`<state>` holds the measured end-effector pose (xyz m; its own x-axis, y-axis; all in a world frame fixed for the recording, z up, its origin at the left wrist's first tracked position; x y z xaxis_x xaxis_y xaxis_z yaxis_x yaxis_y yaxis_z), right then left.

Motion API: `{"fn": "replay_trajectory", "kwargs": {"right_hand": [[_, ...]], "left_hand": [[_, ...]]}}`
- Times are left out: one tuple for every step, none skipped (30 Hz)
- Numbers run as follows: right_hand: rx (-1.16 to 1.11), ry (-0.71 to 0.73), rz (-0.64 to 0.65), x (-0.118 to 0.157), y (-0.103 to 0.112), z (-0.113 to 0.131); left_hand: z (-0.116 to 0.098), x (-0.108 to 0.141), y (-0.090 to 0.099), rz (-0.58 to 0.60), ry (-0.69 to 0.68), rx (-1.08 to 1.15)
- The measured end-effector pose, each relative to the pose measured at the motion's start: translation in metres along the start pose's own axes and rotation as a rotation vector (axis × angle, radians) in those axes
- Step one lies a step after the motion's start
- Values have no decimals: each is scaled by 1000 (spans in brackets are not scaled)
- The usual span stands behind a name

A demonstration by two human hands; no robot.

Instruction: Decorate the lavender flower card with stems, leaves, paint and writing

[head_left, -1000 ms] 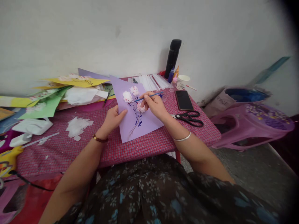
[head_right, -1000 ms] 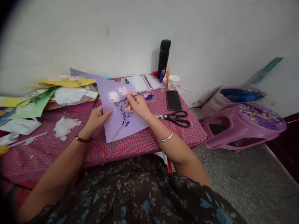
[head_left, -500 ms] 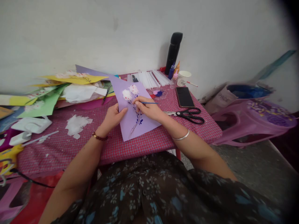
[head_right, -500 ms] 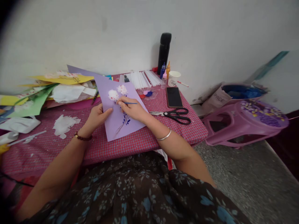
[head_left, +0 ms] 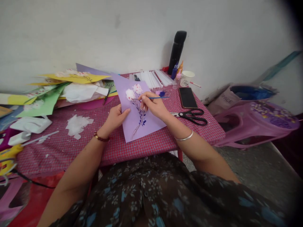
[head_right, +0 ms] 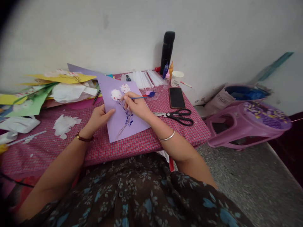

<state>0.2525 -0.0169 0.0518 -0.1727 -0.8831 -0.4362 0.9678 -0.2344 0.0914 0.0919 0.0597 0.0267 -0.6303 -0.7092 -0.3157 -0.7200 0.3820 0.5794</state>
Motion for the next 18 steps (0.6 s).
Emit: {"fn": "replay_trajectory", "kwargs": {"right_hand": [[-30,-6,-23,-1,4,0],[-58,-11,-51,-2,9,1],[-80,-16,-84,-2,14,1],[-93,-24,-122,-3,20,2],[-100,-34,-163,-3,26,3],[-104,-44,-203,-3,32,3],[-111,-51,-239,-3,38,3],[-122,-54,-271,-3,43,4],[-135,-55,-300,-4,48,4],[-148,-56,-325,-4,52,4],[-159,-60,-346,-4,55,3],[-167,-65,-363,-4,58,2],[-173,-70,-374,-4,61,2],[-177,-70,-379,-4,62,1],[-184,-64,-378,-4,63,2],[-191,-57,-375,-4,63,3],[-195,-50,-373,-4,62,4],[-193,-47,-372,-3,62,5]], "left_hand": [[0,0,0,1,0,10],[-1,0,-1,3,1,19],[-1,0,-1,4,4,24],[-1,0,-1,3,6,27],[-1,0,-1,1,6,27],[-2,0,-1,-1,5,28],[-2,0,0,-4,3,27],[-2,0,0,-7,1,26],[-1,0,0,-11,3,25],[0,0,1,-13,9,28],[3,0,1,-14,20,41],[5,-1,0,-12,38,71],[9,-1,-1,-5,63,121],[12,-1,-2,6,93,190],[16,-2,-4,18,127,269],[19,-2,-6,29,161,347],[21,-2,-8,36,191,414],[23,-1,-9,40,216,463]]}}
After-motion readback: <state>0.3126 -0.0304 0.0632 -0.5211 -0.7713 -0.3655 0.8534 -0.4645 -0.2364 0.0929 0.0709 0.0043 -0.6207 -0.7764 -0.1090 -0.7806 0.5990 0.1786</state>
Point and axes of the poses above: each hand's wrist, its own x-axis away from the middle knuckle, its own y-axis out of the back of the hand, z = x × y, the point moved 10 cm from there along -x, towards the middle knuckle, and after that the axes turned 1 degree about -x, right-handed, at the moved point
